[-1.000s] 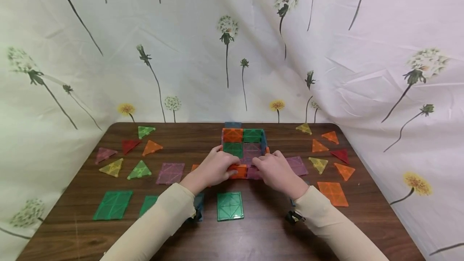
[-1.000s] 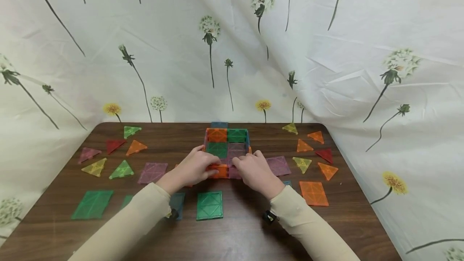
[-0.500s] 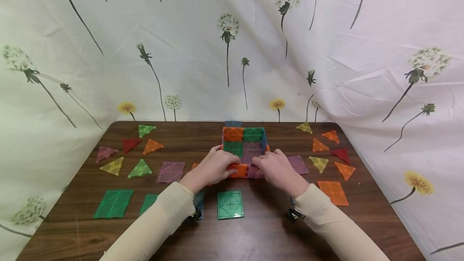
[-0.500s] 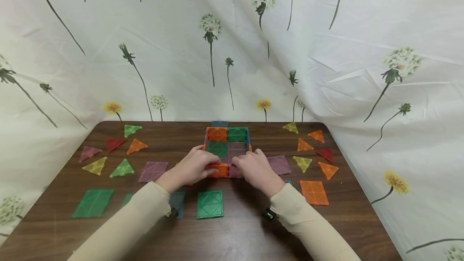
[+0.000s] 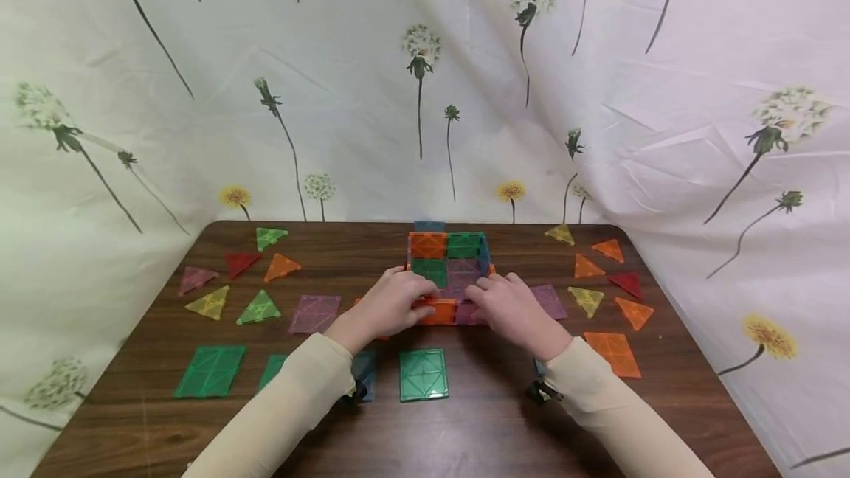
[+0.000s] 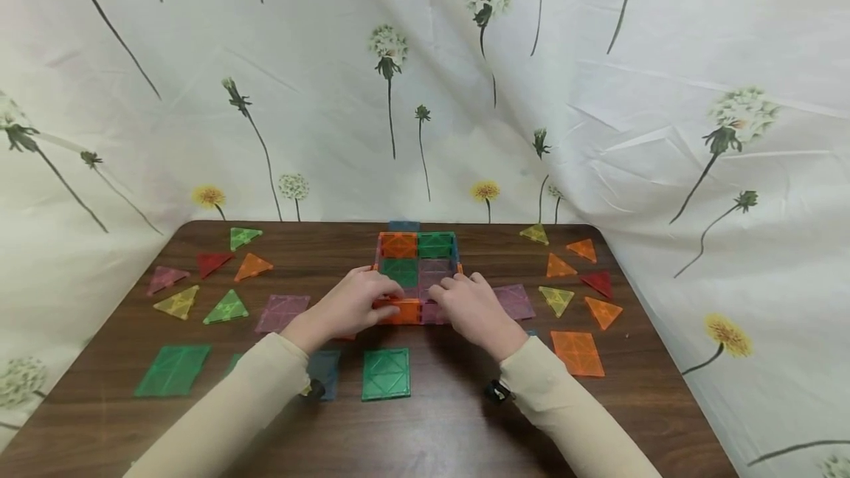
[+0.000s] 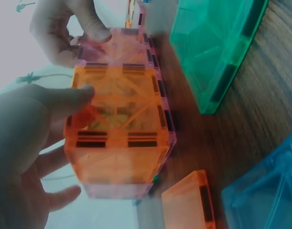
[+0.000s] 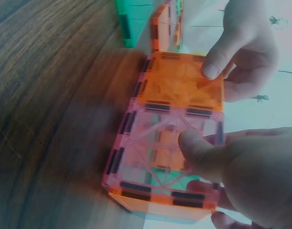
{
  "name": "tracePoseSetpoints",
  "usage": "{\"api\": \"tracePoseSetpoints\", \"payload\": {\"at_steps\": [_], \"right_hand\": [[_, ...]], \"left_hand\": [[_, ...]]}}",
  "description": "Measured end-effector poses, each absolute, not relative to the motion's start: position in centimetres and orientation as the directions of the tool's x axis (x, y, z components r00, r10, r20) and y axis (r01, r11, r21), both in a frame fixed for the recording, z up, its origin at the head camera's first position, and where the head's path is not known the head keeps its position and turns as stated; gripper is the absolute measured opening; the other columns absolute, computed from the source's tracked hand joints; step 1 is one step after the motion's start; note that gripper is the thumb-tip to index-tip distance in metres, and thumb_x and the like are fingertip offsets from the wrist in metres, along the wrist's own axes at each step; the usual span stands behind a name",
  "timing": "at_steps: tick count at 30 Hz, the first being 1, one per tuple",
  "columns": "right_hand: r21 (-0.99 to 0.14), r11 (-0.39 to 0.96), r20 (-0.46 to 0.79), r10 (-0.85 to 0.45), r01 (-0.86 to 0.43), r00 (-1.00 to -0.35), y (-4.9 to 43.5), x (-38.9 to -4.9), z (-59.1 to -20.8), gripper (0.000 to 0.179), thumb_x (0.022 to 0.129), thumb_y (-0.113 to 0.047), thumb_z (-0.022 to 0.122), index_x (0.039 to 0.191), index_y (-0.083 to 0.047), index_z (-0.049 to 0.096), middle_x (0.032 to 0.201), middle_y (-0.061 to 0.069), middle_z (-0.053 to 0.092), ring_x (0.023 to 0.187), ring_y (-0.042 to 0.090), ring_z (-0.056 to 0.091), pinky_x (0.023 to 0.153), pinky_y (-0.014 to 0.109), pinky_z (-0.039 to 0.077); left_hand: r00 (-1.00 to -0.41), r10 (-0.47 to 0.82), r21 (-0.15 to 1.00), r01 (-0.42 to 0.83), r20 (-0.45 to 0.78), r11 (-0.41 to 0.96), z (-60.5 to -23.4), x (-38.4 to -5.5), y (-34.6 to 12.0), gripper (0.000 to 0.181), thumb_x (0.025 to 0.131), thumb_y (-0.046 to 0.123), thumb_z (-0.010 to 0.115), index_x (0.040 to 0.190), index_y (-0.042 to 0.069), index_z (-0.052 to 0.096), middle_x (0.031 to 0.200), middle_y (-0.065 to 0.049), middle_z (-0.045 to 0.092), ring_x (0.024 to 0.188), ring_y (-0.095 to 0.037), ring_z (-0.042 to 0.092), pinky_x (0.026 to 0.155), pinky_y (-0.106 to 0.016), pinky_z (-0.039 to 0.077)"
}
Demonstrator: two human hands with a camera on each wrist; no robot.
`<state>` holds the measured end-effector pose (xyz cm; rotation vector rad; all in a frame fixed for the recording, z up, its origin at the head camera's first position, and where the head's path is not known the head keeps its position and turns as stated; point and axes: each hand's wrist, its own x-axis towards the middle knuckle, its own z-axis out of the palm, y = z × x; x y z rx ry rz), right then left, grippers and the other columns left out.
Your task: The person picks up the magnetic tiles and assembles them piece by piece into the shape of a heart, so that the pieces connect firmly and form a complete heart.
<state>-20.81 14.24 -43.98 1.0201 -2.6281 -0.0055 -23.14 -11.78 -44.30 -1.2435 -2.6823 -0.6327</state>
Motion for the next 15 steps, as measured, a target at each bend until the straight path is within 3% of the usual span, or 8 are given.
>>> {"api": "tracePoseSetpoints", "payload": {"at_steps": [4,9,12,15], "right_hand": [[-0.003,0.735,0.37,-0.629,-0.678,-0.684,15.5,-20.4,-43.3,0.034,0.089,-0.031,0.087,0.114,-0.013,0.073,0.096,0.001,0.067,0.082,0.018,0.062,0.068,0.035,0.052],[-0.165,0.746,0.46,-0.52,-0.645,-0.719,18.4,-20.3,-42.4,0.035,0.095,-0.029,0.08,0.121,-0.008,0.069,0.104,0.005,0.069,0.086,0.018,0.067,0.074,0.038,0.059],[-0.227,0.791,0.432,-0.441,-0.568,-0.787,20.8,-20.7,-41.9,0.029,0.096,-0.024,0.079,0.119,-0.009,0.069,0.109,0.007,0.07,0.095,0.023,0.07,0.079,0.045,0.061],[-0.268,0.824,0.333,-0.408,-0.5,-0.85,23.3,-21.2,-41.9,0.025,0.096,-0.02,0.079,0.116,-0.008,0.071,0.111,0.009,0.071,0.097,0.028,0.071,0.082,0.049,0.06]], "left_hand": [[-0.642,0.673,0.371,0.765,0.368,0.527,-44.1,-23.2,-12.8,0.018,0.098,0.026,0.077,0.114,0.016,0.077,0.115,0.001,0.071,0.107,-0.017,0.066,0.095,-0.041,0.057],[-0.684,0.581,0.452,0.729,0.442,0.514,-43.3,-23.6,-15.1,0.019,0.101,0.025,0.074,0.117,0.015,0.075,0.123,0.0,0.068,0.113,-0.019,0.065,0.095,-0.042,0.057],[-0.739,0.552,0.498,0.67,0.386,0.55,-42.9,-24.1,-17.0,0.021,0.1,0.022,0.075,0.119,0.012,0.075,0.121,-0.004,0.071,0.11,-0.022,0.068,0.093,-0.045,0.058],[-0.795,0.562,0.524,0.586,0.227,0.618,-42.9,-24.2,-18.8,0.026,0.099,0.02,0.076,0.123,0.009,0.074,0.121,-0.008,0.072,0.11,-0.027,0.068,0.094,-0.047,0.057]]}}
